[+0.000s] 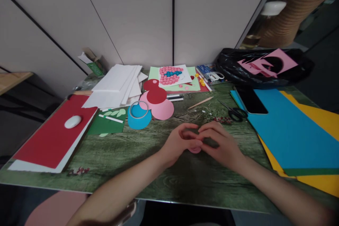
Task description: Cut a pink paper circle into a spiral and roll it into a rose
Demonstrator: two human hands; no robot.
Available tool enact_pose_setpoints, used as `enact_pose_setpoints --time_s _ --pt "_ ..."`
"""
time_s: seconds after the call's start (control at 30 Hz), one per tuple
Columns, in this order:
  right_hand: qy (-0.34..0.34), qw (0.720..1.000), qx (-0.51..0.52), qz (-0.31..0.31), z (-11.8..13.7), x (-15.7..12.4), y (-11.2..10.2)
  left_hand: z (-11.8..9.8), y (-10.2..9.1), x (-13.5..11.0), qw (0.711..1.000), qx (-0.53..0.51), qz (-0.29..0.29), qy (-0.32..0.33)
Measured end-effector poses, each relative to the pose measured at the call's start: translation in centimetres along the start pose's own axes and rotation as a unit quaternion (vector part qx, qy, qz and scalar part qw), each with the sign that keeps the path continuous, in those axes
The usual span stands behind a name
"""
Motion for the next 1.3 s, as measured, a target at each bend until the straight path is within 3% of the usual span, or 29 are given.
enact_pose_setpoints --time_s 0.23,0.4,0.83,1.3 --pt "-0.033 0.998 -0.021 0.056 -0.3 0.0 0.1 -0.9 -0.9 0.2 0.998 0.061 0.0 0.006" --pt "-0.043 0.994 -0.02 0.094 -0.6 -0.1 0.7 -1.5 -1.0 0.4 0.991 0.128 0.042 0.018" --pt "-0.015 1.0 -0.011 0.008 -0.2 0.2 -0.2 -0.2 0.2 0.2 0.999 -0.006 0.042 -0.003" --pt "-0.013 1.0 -0.005 -0.005 0.2 0.3 -0.4 -0.5 0.0 0.0 0.999 -0.022 0.012 0.023"
Point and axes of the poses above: each hand's wrist, its own x-axis towards the middle knuckle, its own y-axis out of the palm, z = x × y, the point moved 6 cm from there along x, towards the middle knuckle, and after that the axes turned 12 degrees about x, right-handed, at the moved point
